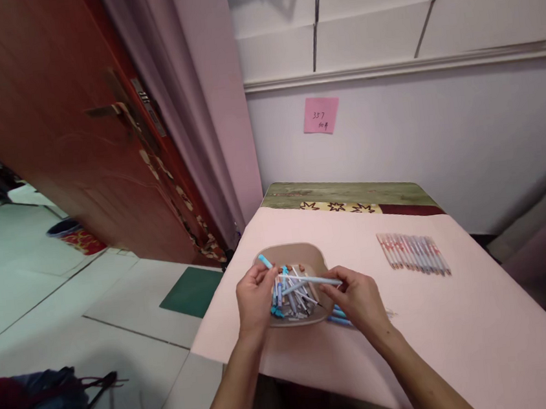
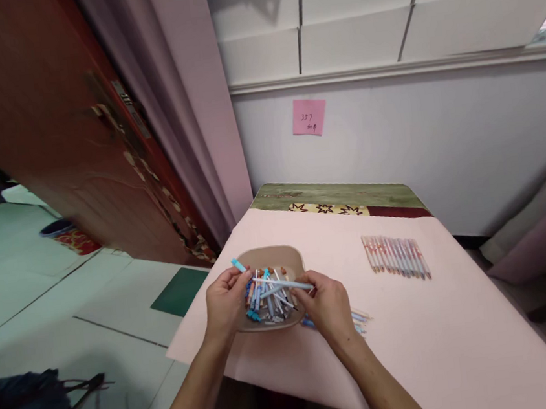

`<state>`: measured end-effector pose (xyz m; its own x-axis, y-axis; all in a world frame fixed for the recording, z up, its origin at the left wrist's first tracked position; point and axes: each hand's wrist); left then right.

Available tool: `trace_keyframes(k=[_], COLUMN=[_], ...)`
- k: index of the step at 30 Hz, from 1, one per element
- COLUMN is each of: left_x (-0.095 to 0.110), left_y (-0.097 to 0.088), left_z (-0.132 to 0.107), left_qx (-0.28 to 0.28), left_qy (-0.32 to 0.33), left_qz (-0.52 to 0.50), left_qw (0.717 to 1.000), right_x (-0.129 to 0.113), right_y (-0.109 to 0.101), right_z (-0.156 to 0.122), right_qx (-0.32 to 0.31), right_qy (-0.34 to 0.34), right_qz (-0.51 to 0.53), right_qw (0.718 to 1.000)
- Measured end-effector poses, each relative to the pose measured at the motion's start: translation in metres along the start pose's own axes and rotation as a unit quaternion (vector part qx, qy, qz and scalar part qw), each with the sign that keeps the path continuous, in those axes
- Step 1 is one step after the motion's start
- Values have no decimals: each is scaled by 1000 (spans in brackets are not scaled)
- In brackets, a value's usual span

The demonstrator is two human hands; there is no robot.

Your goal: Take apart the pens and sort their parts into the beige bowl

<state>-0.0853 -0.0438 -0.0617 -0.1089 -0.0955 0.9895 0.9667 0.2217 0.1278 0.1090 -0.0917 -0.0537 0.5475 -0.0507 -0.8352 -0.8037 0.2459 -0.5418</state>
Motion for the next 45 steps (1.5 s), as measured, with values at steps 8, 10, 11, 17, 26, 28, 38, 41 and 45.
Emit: trace_keyframes(k=[8,10,11,17,26,28,38,41,45], left_x=[-4,-3,-3,-4,-5,-4,-4,-4,2], left_y=[-13,-10,-10,-15,-23,-23,16,18,14], left_z=[-6,-9,-10,-6,-4,-11,-19,-17,-16], left_qx=[-86,-103,-105,-80,-71,-138,-379,-382,-316], left_qy=[248,266,268,218,229,218,194,169,184], left_qz=[470,497,500,410,451,409,384,400,384], left_qw=[843,819,817,882,860,875,819,816,848], right_x=[-13,-15,-16,-12,25,41,78,82,74], right_y=[-16,-13,-11,-2,-17,-28,-33,-37,-47], right_z=[5,4,4,4,24,20,-10,-10,-9], right_qx=[15,17,20,38,41,45,-88,-83,1], right_qy=[11,-5,-18,-32,-29,-1,14,21,45], right_qz=[142,158,153,109,-11,-128,-378,-333,-207], right_qw=[990,987,988,993,999,991,922,939,977])
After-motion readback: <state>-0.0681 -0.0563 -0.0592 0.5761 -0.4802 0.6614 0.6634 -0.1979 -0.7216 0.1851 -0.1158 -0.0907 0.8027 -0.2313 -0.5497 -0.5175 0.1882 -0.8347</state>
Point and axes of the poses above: each hand's wrist, its own z-axis towards the middle knuckle, its own y-axis out of the palm, x = y × z, and after that the axes turned 4 degrees about y, right-handed
